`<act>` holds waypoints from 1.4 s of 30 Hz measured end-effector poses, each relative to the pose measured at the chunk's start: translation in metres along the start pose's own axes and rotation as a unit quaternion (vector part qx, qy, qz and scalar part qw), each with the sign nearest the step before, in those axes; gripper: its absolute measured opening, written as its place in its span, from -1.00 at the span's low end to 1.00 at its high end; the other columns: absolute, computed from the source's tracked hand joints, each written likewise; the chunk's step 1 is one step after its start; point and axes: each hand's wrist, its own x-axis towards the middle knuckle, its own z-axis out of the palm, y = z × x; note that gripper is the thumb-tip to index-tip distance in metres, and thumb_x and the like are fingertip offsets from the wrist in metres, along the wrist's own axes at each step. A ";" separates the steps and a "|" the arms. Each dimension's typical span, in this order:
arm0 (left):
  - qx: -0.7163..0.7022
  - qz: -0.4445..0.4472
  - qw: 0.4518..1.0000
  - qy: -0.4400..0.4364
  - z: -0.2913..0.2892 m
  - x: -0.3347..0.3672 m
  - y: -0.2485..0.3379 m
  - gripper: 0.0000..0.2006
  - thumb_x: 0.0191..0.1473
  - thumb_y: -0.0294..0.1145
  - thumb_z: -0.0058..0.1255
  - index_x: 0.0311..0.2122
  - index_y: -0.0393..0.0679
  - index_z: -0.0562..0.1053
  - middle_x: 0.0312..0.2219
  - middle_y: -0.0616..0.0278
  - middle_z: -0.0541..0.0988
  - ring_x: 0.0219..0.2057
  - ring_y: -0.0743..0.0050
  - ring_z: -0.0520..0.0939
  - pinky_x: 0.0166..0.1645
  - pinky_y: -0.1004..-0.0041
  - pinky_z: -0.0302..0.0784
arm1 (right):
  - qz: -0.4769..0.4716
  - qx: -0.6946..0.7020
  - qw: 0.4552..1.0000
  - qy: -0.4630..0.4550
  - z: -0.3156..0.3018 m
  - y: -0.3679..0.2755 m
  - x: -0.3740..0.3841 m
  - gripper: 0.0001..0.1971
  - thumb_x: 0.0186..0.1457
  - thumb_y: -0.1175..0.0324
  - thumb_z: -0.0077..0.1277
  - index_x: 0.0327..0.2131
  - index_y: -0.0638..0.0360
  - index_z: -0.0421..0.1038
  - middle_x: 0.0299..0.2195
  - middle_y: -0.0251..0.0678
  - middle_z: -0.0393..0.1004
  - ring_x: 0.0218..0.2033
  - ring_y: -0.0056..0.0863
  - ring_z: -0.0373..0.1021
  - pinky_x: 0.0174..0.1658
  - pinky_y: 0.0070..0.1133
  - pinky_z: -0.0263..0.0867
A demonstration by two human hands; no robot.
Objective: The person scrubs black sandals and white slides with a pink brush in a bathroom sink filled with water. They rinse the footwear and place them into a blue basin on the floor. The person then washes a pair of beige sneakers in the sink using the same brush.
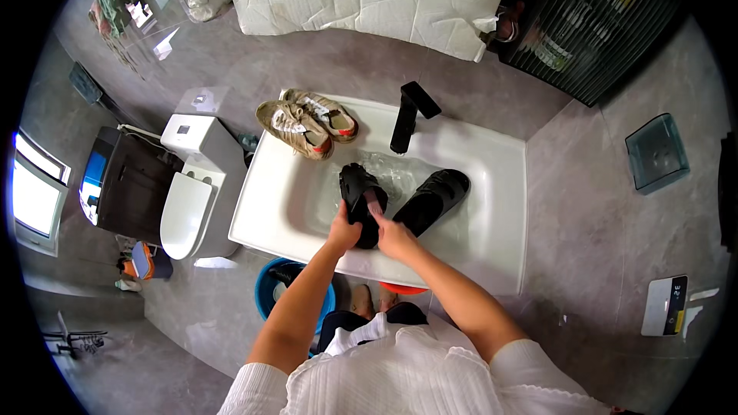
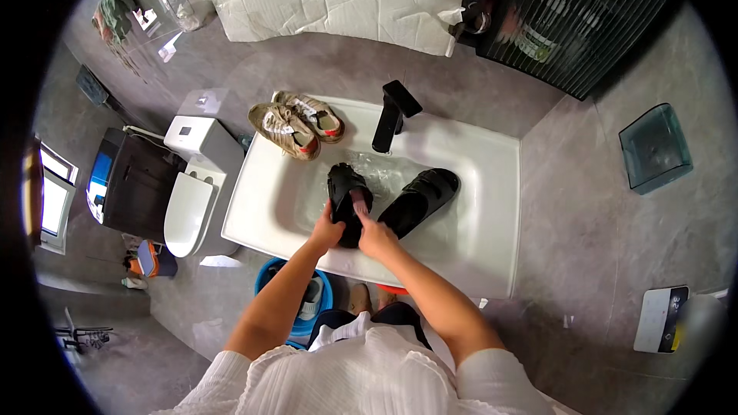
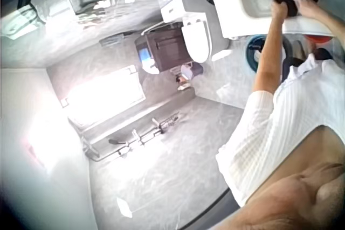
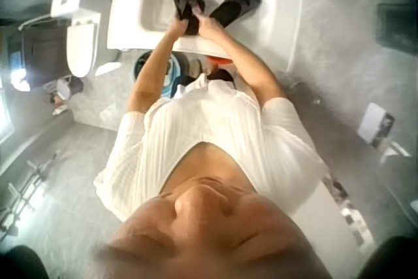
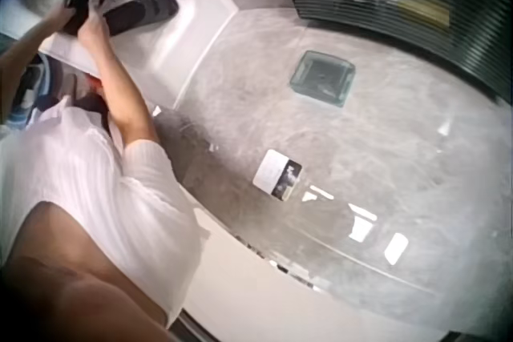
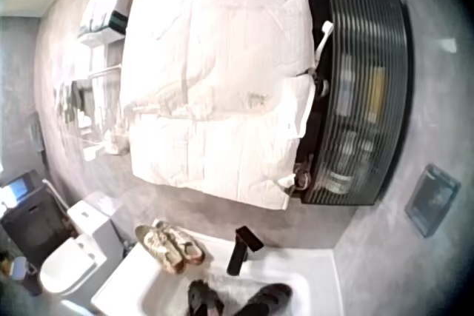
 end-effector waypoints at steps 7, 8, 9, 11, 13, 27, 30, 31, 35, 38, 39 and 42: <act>0.056 0.007 0.998 0.015 -0.004 -0.010 0.003 -0.10 -0.10 -0.34 -0.04 0.34 -0.15 -0.18 -0.10 -0.34 0.48 -0.04 -0.24 0.52 0.04 0.18 0.43 | -0.098 0.106 0.986 0.084 0.014 -0.001 0.037 -0.57 0.16 0.35 -0.16 0.12 -0.09 0.31 -0.15 0.03 0.48 -0.11 0.01 0.41 -0.05 -0.24 0.34; 0.055 0.011 0.998 0.013 -0.003 -0.012 0.010 -0.10 -0.09 -0.34 -0.04 0.35 -0.14 -0.18 -0.09 -0.34 0.49 -0.04 -0.24 0.52 0.04 0.19 0.43 | -0.050 0.059 0.993 0.085 0.013 0.005 0.046 -0.55 0.17 0.35 -0.19 0.15 -0.16 0.27 -0.15 0.05 0.47 -0.11 0.03 0.40 -0.05 -0.24 0.34; 0.054 0.012 0.998 0.014 -0.003 -0.014 0.013 -0.10 -0.09 -0.35 -0.04 0.35 -0.13 -0.18 -0.09 -0.34 0.49 -0.04 -0.23 0.52 0.05 0.19 0.43 | -0.003 0.012 0.997 0.082 0.012 0.006 0.051 -0.52 0.18 0.35 -0.22 0.19 -0.23 0.22 -0.15 0.07 0.46 -0.12 0.05 0.40 -0.06 -0.24 0.35; 0.036 0.015 0.999 0.024 -0.001 -0.014 0.011 -0.10 -0.08 -0.36 -0.04 0.35 -0.07 -0.19 -0.09 -0.34 0.48 -0.04 -0.23 0.51 0.05 0.19 0.42 | -0.003 0.012 0.996 0.084 0.018 0.015 0.045 -0.48 0.14 0.38 -0.17 0.20 -0.24 0.20 -0.17 0.06 0.48 -0.14 0.04 0.42 -0.05 -0.21 0.35; 0.007 0.014 1.000 0.025 -0.002 -0.012 0.008 -0.10 -0.08 -0.38 -0.03 0.36 -0.04 -0.20 -0.09 -0.34 0.48 -0.03 -0.23 0.51 0.06 0.19 0.42 | -0.012 0.033 0.998 0.052 0.016 0.009 0.018 -0.49 0.13 0.37 -0.14 0.19 -0.14 0.22 -0.21 0.06 0.51 -0.17 0.01 0.45 -0.06 -0.20 0.35; -0.303 -0.041 0.944 -0.121 -0.011 -0.010 0.011 -0.05 -0.07 -0.61 0.01 0.38 0.07 -0.21 -0.12 0.16 0.51 -0.26 0.50 0.50 -0.22 0.51 0.45 | 0.000 0.004 1.000 0.000 0.024 0.012 0.006 -0.21 0.08 0.37 -0.15 0.33 -0.22 -0.30 -0.25 0.22 0.47 -0.20 0.05 0.45 -0.08 -0.15 0.33; -0.312 -0.039 0.936 -0.159 -0.013 -0.013 0.009 0.02 -0.10 -0.64 0.02 0.38 0.09 -0.29 -0.09 0.19 0.49 -0.29 0.51 0.50 -0.28 0.53 0.44 | -0.044 0.088 0.995 -0.035 0.005 0.007 0.006 -0.18 -0.05 0.45 -0.19 0.33 -0.17 -0.21 -0.14 0.24 0.42 -0.13 0.11 0.40 -0.03 -0.20 0.32; -0.283 -0.043 0.943 -0.172 -0.017 -0.015 0.014 0.03 -0.11 -0.65 0.02 0.37 0.09 -0.32 -0.07 0.19 0.49 -0.29 0.49 0.51 -0.29 0.53 0.45 | -0.057 0.162 0.985 -0.005 -0.001 0.005 0.016 -0.37 0.01 0.49 -0.17 0.24 0.17 0.10 0.00 0.18 0.36 0.00 0.02 0.36 0.06 -0.39 0.28; -0.385 -0.039 0.911 -0.143 -0.011 -0.020 0.008 -0.04 0.07 -0.57 0.03 0.37 0.11 -0.37 -0.05 0.16 0.47 -0.19 0.44 0.53 -0.20 0.46 0.49 | -0.025 0.018 0.989 0.144 -0.004 0.007 0.034 -0.52 0.06 0.39 -0.03 0.11 0.02 0.28 -0.04 0.03 0.43 -0.07 -0.05 0.40 -0.05 -0.29 0.34; -0.380 -0.006 0.918 -0.111 -0.006 -0.009 -0.009 -0.19 0.18 -0.50 -0.04 0.37 0.21 -0.23 -0.06 0.16 0.46 -0.09 0.42 0.51 -0.10 0.36 0.52 | -0.065 0.035 0.982 0.175 0.009 0.022 0.008 -0.57 0.08 0.33 -0.03 0.08 -0.07 0.36 -0.37 0.06 0.49 -0.29 0.05 0.44 -0.20 -0.19 0.37; -0.390 -0.008 0.915 -0.104 -0.005 -0.008 -0.012 -0.21 0.18 -0.50 -0.04 0.37 0.19 -0.20 -0.06 0.16 0.46 -0.09 0.42 0.51 -0.10 0.37 0.52 | -0.057 0.058 0.988 0.131 0.011 0.021 -0.005 -0.57 0.09 0.33 -0.04 0.08 -0.04 0.36 -0.39 0.08 0.50 -0.31 0.06 0.45 -0.21 -0.18 0.37; -0.349 -0.034 0.932 -0.092 -0.004 -0.008 -0.008 -0.23 0.16 -0.53 -0.08 0.37 0.16 -0.16 -0.02 0.18 0.44 -0.10 0.42 0.51 -0.12 0.40 0.52 | -0.088 0.152 0.979 0.103 0.005 -0.001 -0.027 -0.61 0.12 0.31 -0.06 0.04 0.13 0.39 -0.33 0.13 0.50 -0.27 0.05 0.45 -0.18 -0.19 0.36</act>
